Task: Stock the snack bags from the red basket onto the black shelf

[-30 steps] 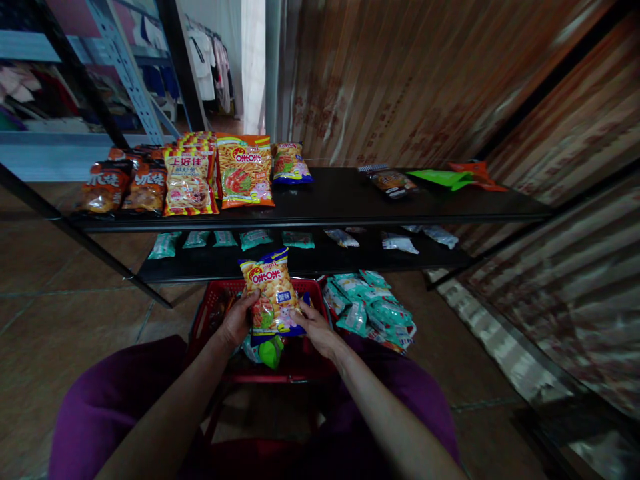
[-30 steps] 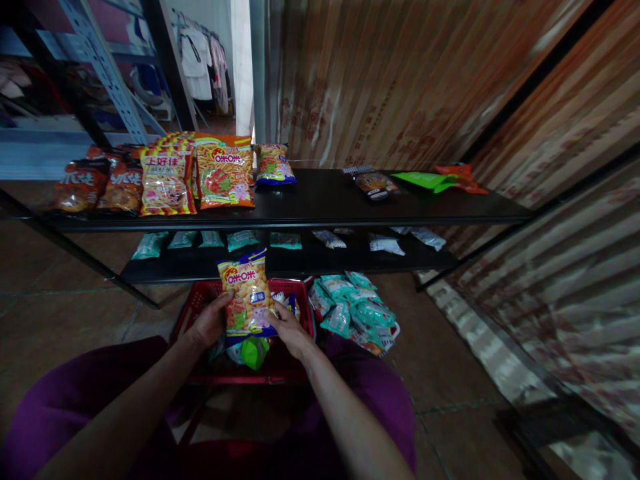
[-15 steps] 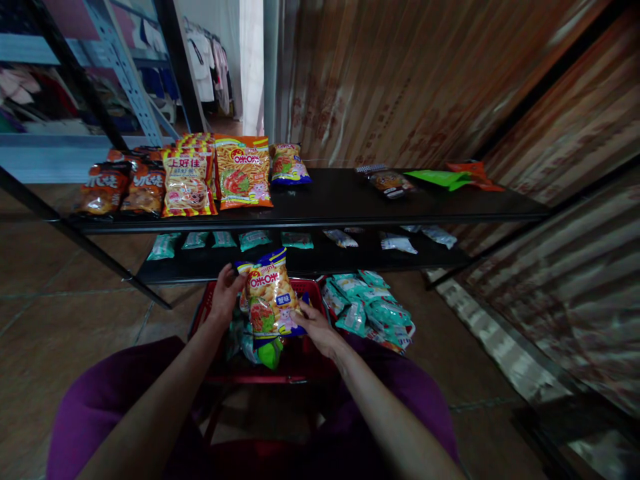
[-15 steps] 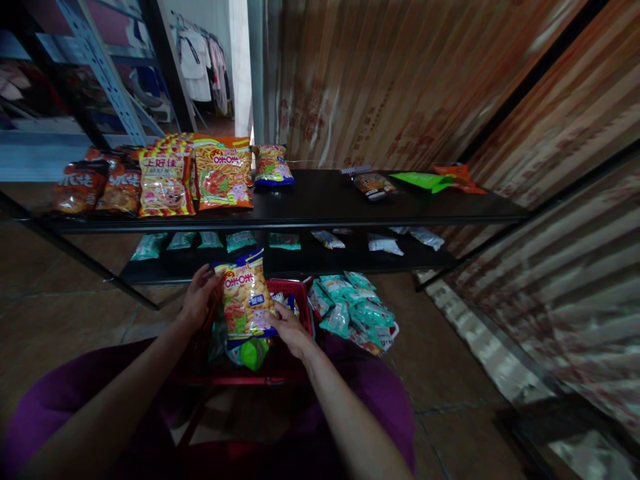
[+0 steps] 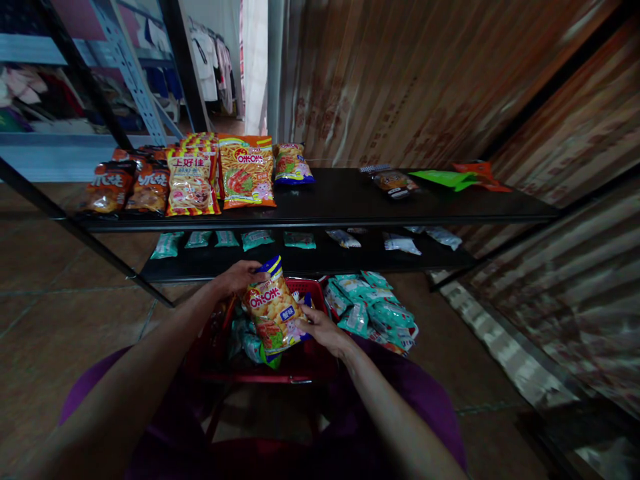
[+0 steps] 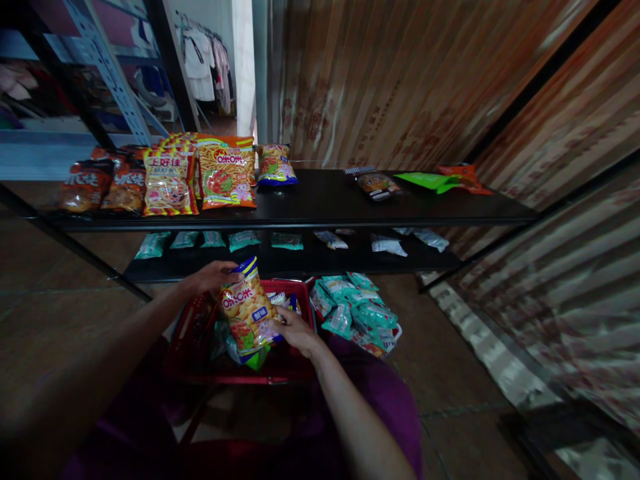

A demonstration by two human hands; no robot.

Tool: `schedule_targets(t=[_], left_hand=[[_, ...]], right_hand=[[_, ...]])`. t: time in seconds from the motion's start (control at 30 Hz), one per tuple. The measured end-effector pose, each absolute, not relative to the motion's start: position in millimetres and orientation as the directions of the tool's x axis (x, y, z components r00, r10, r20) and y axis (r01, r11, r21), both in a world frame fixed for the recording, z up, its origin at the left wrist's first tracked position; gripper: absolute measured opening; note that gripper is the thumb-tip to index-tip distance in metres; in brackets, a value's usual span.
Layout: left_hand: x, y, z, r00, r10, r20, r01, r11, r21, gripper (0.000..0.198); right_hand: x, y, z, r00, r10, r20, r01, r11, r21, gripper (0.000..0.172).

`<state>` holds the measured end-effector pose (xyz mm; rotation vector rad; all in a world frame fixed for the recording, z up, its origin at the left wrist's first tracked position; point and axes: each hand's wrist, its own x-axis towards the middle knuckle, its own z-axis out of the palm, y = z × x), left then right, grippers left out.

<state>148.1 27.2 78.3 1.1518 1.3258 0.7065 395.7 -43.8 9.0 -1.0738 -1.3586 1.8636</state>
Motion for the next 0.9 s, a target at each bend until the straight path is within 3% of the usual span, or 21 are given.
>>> schedule_targets(t=[0.33,0.47,0.53,0.63,0.73,0.83,0.9], left_hand=[[146,43,70,-0.122,0.982,-0.141,0.266,0.169,0.949,0.016],[147,22,68,-0.399,0.915,0.06,0.35,0.092,0.932,0.022],[163,-5,60,-0.409,0.912,0.028,0.238,0.077,0.968,0.027],[203,-45,45,-0.176,0.976,-0.132,-0.074,0.12,0.99,0.054],[236,-63,36,-0.151,0.955,-0.256,-0.37,0.185,0.91,0.08],[242,-58,34,-0.203,0.898,-0.39,-0.557,0.222,0.8,0.077],[232,-52,34,-0.18,0.888,-0.423,-0.644,0.219,0.733,0.066]], right_hand=[[393,-44,19,-0.419,0.859,-0.294,-0.112,-0.37,-0.922,0.05],[396,-40,16,-0.309,0.892,-0.331,-0.178,-0.396,-0.901,0.055],[395,-39,13,-0.236,0.933,-0.27,-0.144,-0.309,-0.94,0.053],[390,-45,8,-0.113,0.992,-0.06,0.102,-0.049,-0.994,0.048],[380,-59,4,-0.113,0.98,0.161,0.435,0.195,-0.879,0.049],[372,-75,4,-0.228,0.939,0.258,0.569,0.344,-0.747,0.053],[371,-81,8,-0.329,0.898,0.292,0.525,0.431,-0.734,0.054]])
